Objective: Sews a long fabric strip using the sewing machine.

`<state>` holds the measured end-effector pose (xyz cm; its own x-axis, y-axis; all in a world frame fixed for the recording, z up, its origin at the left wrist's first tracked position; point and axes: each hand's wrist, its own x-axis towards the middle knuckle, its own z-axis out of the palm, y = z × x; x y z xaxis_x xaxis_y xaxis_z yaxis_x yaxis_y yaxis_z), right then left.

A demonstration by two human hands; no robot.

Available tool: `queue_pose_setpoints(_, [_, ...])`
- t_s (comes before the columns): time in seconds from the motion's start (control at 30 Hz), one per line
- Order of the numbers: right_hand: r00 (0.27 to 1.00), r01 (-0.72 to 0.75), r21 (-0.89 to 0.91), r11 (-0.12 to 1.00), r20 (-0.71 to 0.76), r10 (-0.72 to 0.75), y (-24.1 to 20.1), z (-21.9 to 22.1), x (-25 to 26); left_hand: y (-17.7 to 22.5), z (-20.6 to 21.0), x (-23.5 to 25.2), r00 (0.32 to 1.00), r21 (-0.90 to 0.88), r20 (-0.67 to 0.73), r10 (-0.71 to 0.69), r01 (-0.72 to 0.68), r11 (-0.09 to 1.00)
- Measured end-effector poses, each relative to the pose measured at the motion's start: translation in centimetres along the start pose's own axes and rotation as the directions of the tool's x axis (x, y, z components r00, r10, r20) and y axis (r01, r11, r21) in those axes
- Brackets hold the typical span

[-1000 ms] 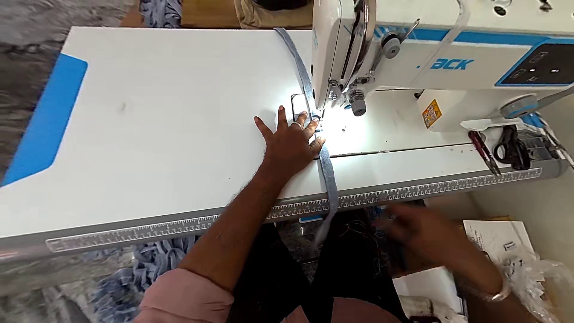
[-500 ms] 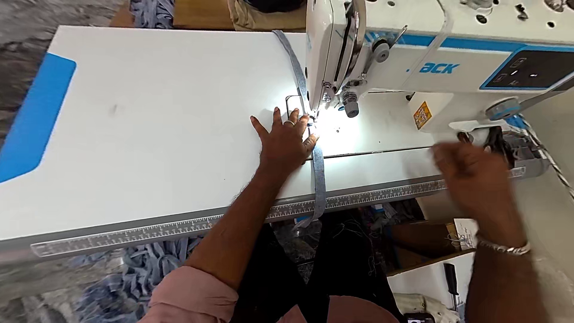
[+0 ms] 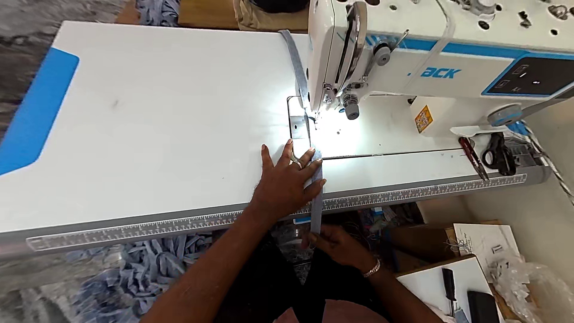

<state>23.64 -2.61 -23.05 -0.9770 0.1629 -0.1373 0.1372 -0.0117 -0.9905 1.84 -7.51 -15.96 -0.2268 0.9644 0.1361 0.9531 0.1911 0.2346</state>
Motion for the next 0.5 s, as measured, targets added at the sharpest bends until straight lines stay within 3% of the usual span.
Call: queue_pose_setpoints(0.5, [0.993,-0.119,-0.025,0.993,-0.012,0.119,1.3,1.0,-2.3,0.1,-0.1,0.0,1.0,0.005,0.016,-0.018,0.018,1.0])
